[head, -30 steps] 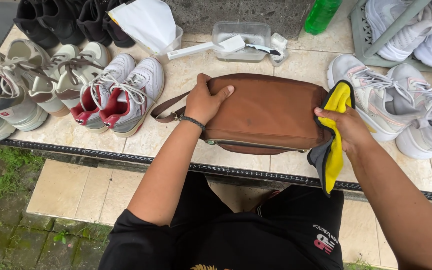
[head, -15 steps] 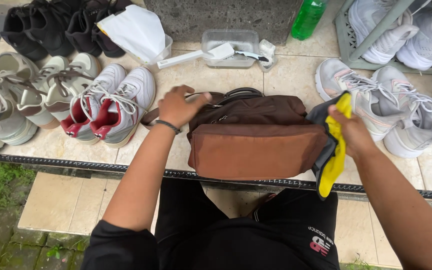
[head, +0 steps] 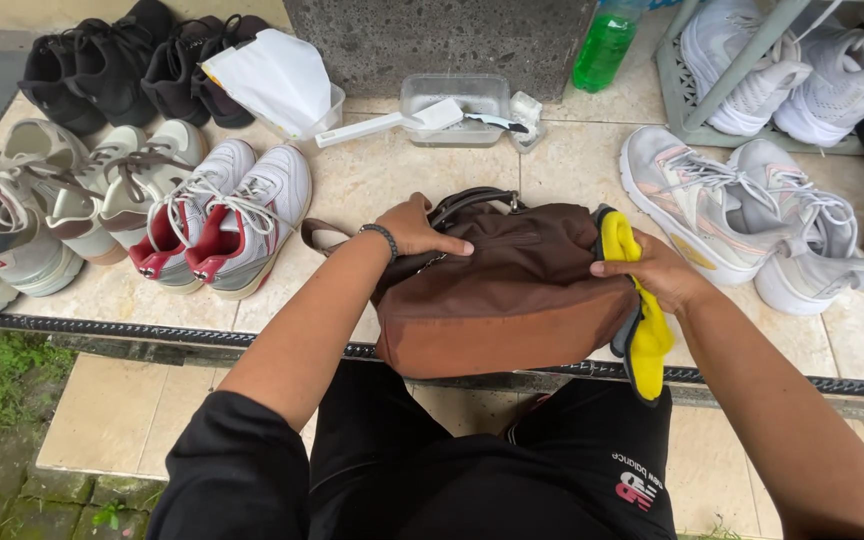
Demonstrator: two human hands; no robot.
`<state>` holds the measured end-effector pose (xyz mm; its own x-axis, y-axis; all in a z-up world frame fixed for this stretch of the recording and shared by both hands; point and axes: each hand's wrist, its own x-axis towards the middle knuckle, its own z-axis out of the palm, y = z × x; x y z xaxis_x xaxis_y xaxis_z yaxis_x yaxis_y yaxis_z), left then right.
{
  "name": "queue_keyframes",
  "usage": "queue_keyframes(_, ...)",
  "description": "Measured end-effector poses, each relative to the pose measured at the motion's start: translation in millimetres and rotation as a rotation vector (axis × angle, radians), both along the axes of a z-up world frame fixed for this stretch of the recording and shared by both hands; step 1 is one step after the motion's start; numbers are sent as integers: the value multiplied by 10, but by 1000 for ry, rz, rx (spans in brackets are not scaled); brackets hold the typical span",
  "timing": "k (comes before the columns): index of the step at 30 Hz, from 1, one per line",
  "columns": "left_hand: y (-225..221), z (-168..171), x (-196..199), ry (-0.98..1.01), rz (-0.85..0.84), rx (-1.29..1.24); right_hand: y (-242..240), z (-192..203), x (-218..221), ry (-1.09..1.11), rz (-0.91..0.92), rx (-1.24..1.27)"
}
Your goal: Cleaning a brown leather bag using a cloth and a brush with cleaning solution
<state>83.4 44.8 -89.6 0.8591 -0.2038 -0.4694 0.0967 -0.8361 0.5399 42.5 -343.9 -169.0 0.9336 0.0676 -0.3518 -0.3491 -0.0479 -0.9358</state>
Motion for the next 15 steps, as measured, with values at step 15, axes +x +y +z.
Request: queue_keyframes(15, -458, 1173, -744, -776, -494, -229, -700, 705, -240, -309, -339, 109)
